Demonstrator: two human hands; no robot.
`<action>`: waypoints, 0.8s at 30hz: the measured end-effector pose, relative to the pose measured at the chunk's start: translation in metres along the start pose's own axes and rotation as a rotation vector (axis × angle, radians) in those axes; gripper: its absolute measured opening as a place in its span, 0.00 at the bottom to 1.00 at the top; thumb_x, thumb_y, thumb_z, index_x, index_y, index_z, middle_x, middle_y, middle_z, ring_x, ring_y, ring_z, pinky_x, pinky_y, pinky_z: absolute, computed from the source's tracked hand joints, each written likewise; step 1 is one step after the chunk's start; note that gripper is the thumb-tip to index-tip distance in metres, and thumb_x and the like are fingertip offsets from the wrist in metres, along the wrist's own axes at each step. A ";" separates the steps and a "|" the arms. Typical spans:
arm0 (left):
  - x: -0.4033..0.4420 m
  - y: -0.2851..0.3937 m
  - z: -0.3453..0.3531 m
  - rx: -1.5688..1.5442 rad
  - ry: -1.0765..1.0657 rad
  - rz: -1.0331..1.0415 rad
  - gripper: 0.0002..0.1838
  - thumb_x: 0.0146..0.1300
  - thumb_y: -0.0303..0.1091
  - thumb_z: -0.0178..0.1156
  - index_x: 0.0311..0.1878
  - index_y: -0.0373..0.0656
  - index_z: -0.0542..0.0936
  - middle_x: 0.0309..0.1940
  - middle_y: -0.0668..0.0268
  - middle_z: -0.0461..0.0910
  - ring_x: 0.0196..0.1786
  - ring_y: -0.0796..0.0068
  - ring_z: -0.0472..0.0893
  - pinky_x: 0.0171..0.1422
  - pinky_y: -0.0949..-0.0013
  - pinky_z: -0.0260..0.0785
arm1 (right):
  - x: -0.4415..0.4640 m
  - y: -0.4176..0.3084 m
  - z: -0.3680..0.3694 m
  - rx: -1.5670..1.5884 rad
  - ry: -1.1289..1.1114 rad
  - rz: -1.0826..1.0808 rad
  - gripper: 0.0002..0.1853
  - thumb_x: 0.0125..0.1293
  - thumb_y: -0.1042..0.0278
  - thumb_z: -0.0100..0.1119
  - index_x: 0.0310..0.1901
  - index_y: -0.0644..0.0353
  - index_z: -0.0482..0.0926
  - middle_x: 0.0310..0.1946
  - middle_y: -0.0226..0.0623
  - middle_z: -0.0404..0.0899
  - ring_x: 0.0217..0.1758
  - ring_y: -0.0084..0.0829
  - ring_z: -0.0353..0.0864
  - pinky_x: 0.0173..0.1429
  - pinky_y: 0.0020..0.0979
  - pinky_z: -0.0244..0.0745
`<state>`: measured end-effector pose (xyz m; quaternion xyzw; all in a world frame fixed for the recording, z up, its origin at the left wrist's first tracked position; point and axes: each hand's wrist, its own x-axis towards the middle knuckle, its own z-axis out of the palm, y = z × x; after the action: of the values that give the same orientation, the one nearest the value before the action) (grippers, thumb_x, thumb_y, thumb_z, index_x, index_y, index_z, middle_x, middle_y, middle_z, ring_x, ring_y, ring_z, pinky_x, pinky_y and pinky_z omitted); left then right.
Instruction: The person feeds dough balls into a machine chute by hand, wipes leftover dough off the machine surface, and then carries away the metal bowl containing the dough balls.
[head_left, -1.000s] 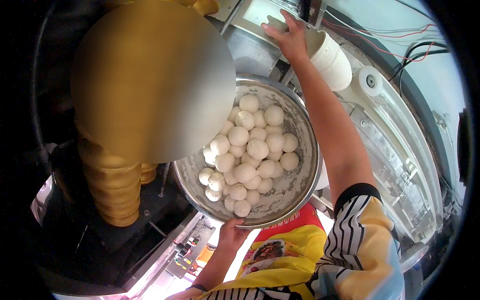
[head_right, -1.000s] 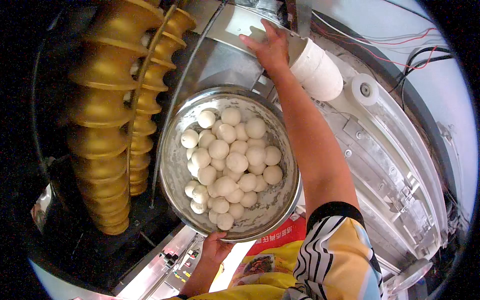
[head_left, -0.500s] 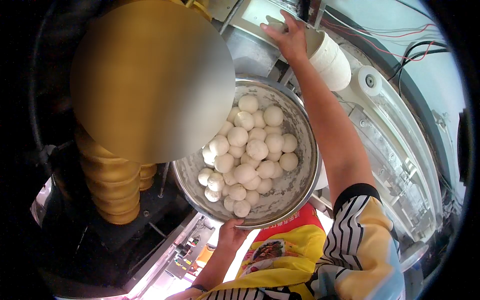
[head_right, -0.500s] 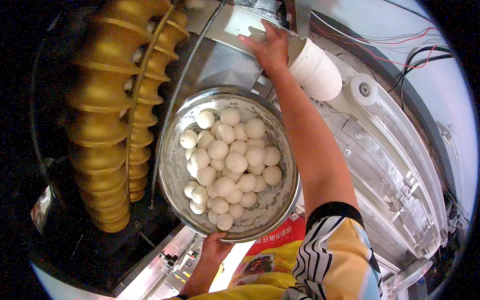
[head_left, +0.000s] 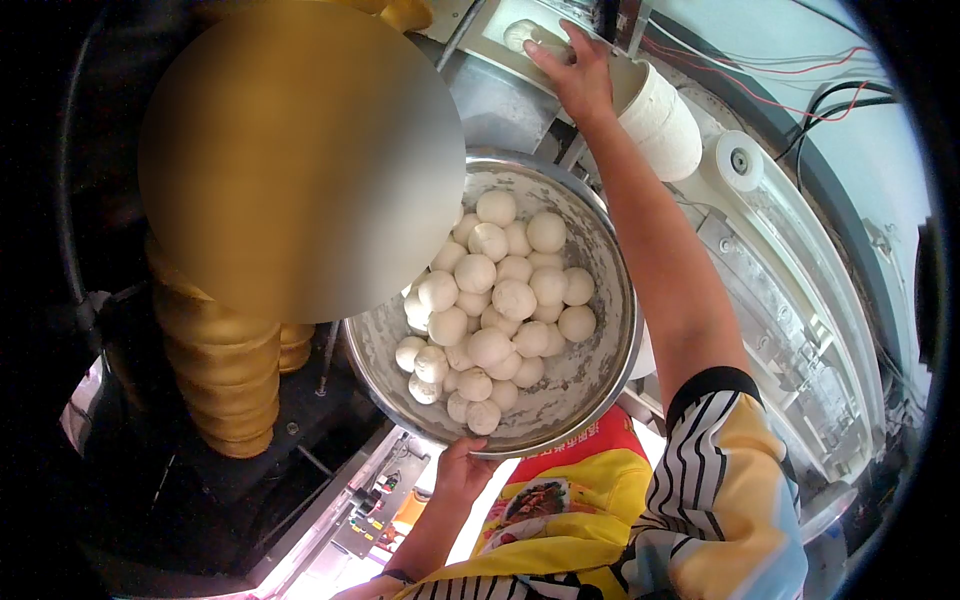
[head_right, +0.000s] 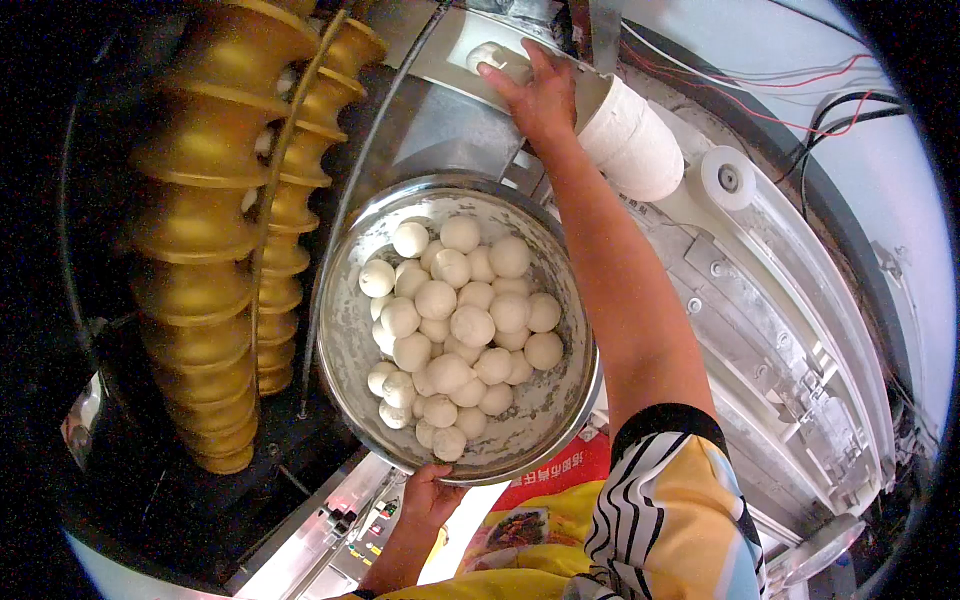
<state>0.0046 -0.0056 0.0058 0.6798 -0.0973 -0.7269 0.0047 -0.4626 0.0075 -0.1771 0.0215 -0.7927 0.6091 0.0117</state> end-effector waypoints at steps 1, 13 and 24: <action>0.000 0.000 -0.001 -0.008 -0.010 -0.007 0.28 0.48 0.20 0.49 0.57 0.35 0.60 0.53 0.52 0.68 0.57 0.54 0.69 0.62 0.53 0.63 | -0.001 -0.001 0.000 -0.005 0.004 -0.004 0.40 0.43 0.40 0.64 0.55 0.59 0.70 0.52 0.53 0.64 0.55 0.44 0.66 0.59 0.36 0.61; -0.004 0.001 0.008 0.005 0.006 0.018 0.30 0.47 0.19 0.50 0.58 0.37 0.60 0.54 0.53 0.67 0.58 0.54 0.67 0.63 0.51 0.61 | -0.002 -0.008 -0.003 -0.018 -0.020 0.044 0.40 0.42 0.40 0.65 0.56 0.56 0.69 0.54 0.52 0.61 0.56 0.43 0.65 0.59 0.34 0.61; 0.000 0.001 -0.001 -0.038 0.018 0.000 0.29 0.47 0.19 0.50 0.57 0.35 0.60 0.54 0.52 0.67 0.57 0.53 0.68 0.63 0.50 0.61 | -0.002 -0.002 0.005 -0.115 0.028 -0.138 0.43 0.39 0.34 0.64 0.57 0.50 0.69 0.50 0.48 0.65 0.56 0.47 0.64 0.57 0.44 0.63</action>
<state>0.0051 -0.0064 0.0062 0.6862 -0.0834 -0.7224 0.0182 -0.4607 0.0022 -0.1763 0.0670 -0.8228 0.5605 0.0660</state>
